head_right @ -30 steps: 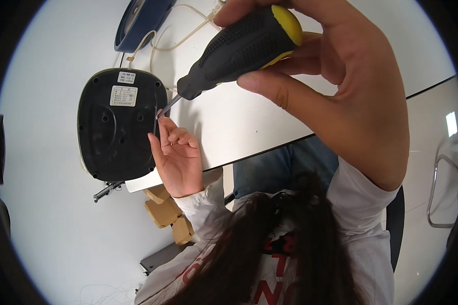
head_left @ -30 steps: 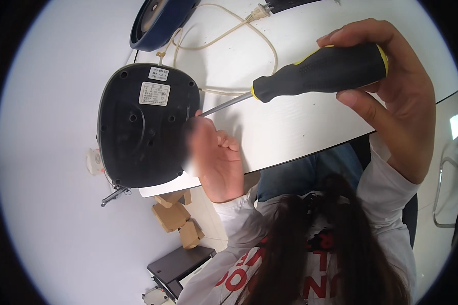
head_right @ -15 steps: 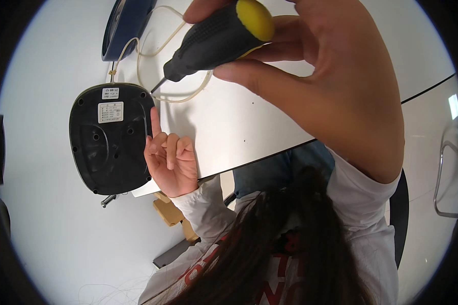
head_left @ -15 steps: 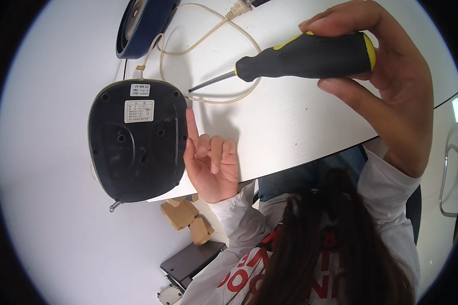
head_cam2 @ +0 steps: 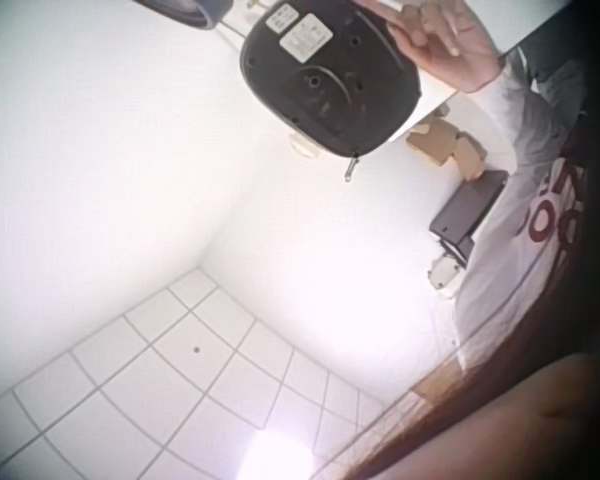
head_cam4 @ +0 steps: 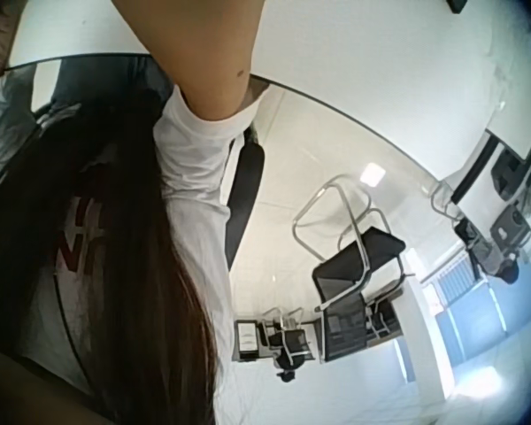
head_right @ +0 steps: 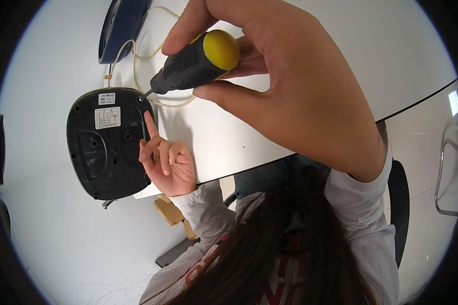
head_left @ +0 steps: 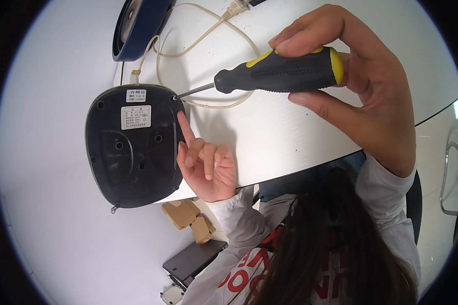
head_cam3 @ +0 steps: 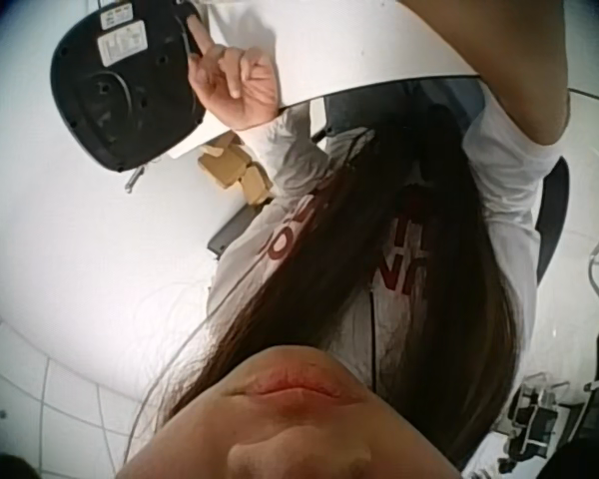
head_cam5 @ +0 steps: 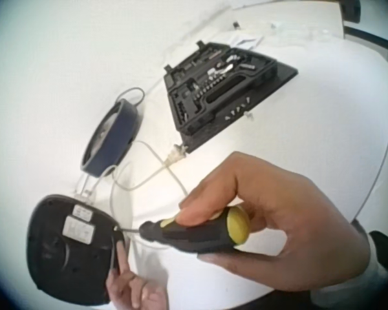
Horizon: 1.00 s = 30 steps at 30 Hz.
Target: The person uses a screwdriver to remove screws from the base of a small white fan. They then lift the fan head to expose the motor and continue unscrewing components from the fan's neck.
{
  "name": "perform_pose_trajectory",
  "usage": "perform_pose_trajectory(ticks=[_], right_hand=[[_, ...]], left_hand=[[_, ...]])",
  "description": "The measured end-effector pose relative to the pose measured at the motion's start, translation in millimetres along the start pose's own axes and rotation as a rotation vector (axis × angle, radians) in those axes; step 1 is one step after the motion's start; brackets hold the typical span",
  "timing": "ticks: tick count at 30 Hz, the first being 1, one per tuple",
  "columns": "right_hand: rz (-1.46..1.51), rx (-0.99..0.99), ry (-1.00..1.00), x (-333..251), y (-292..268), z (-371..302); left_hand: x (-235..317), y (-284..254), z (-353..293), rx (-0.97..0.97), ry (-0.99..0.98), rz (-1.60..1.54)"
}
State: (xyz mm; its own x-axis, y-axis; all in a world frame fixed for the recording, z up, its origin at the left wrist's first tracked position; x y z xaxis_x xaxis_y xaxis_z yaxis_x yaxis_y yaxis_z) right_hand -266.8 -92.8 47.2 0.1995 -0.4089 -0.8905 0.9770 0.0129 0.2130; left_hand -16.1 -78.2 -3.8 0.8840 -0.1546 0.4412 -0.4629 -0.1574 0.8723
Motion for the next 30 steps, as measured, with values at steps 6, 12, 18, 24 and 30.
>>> perform_pose_trajectory(ticks=[6,12,18,24,30], right_hand=[[-0.070,0.014,-0.121,2,6,-1],[-0.159,0.125,-0.147,11,11,-7],[-0.157,0.155,-0.090,6,18,-9],[-0.191,0.149,-0.085,5,21,-11],[-0.199,0.160,-0.109,9,23,-13]], left_hand=[[2,0,2,-0.015,-0.018,-0.028],[3,-2,1,-0.006,-0.018,-0.047],[6,-4,0,-0.012,-0.022,-0.059],[7,-7,1,0.007,-0.072,-0.141],[8,-11,1,-0.020,-0.035,-0.098]])
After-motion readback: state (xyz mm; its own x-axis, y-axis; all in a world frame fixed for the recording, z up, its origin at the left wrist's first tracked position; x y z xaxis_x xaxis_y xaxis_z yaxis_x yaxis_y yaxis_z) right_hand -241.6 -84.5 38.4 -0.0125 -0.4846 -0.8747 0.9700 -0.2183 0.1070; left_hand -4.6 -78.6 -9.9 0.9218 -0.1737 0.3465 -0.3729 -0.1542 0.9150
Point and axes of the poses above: each hand's wrist, its own z-axis towards the middle knuckle, its own y-axis out of the palm, x = y × z, the point moved 4 cm from there along z, towards the middle knuckle, and after that the axes turned 13 degrees about x, right-handed, at the moved point
